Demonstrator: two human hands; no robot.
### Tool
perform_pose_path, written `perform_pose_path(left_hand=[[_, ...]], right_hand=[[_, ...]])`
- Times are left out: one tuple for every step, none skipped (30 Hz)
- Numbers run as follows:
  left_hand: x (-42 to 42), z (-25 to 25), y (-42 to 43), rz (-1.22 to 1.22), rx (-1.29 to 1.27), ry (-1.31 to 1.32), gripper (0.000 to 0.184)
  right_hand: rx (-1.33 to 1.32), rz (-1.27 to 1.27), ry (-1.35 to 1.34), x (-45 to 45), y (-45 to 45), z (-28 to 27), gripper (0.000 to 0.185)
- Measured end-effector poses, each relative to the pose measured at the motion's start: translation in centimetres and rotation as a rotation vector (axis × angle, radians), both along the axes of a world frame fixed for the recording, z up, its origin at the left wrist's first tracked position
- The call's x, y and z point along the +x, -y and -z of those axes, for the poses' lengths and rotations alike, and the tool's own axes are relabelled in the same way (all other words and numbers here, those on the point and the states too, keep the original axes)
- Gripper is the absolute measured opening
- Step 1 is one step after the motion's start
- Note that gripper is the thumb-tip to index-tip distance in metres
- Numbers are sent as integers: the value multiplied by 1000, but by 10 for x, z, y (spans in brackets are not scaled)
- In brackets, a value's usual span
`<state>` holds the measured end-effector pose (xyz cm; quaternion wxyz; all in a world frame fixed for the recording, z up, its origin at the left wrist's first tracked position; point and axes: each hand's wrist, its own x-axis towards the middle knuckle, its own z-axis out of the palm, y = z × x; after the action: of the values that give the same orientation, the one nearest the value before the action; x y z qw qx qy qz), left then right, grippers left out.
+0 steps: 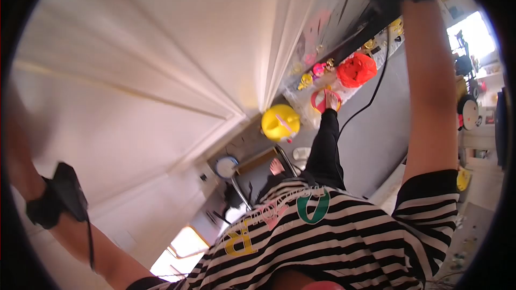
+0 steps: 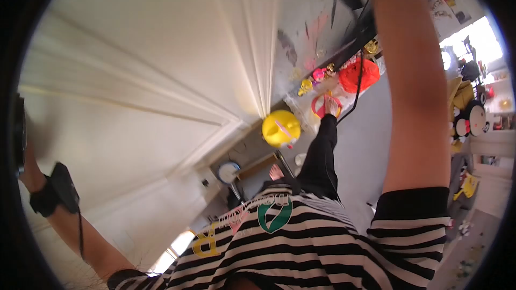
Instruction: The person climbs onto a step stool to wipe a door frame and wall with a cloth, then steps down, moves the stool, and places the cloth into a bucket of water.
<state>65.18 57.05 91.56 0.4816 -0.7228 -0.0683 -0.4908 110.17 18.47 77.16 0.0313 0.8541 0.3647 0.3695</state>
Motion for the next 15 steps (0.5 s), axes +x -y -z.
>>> perform_pose_path(left_hand=[[-11, 3, -24, -74, 130, -25, 61], [-20, 4, -52, -149, 261, -45, 46], [-16, -2, -57, -132, 278, -27, 46], [-7, -7, -42, -43, 223, 1, 46], [3, -12, -24, 54, 157, 39, 46], [10, -14, -13, 110, 124, 58, 46], [15, -12, -4, 149, 106, 72, 47], [20, -9, 4, 134, 61, 95, 48], [21, -6, 9, 116, 5, 117, 50], [23, -6, 12, 139, 17, 136, 50], [24, -6, 16, 130, 1, 126, 50], [23, -6, 21, 120, -11, 114, 50], [23, -5, 22, 138, 5, 127, 50], [23, -5, 21, 126, -14, 125, 50], [23, -5, 21, 115, -31, 126, 51]], right_hand=[[64, -41, 91, -1, -19, -2, 23], [131, -65, 178, -1, -33, 1, 23], [198, -88, 276, 5, -49, 3, 23], [262, -87, 376, 10, -60, 8, 23], [321, -70, 451, 13, -72, 26, 23], [370, -32, 526, 19, -83, 49, 23], [450, -34, 377, 11, -79, 76, 21], [535, -19, 212, -1, -77, 115, 19], [609, 7, 54, -14, -78, 155, 18], [677, 38, -97, -27, -83, 198, 16], [743, 79, -266, -42, -88, 241, 15], [801, 117, -435, -58, -94, 279, 13], [852, 156, -592, -73, -100, 310, 12], [892, 183, -727, -81, -103, 329, 12], [926, 199, -825, -85, -105, 340, 11]])
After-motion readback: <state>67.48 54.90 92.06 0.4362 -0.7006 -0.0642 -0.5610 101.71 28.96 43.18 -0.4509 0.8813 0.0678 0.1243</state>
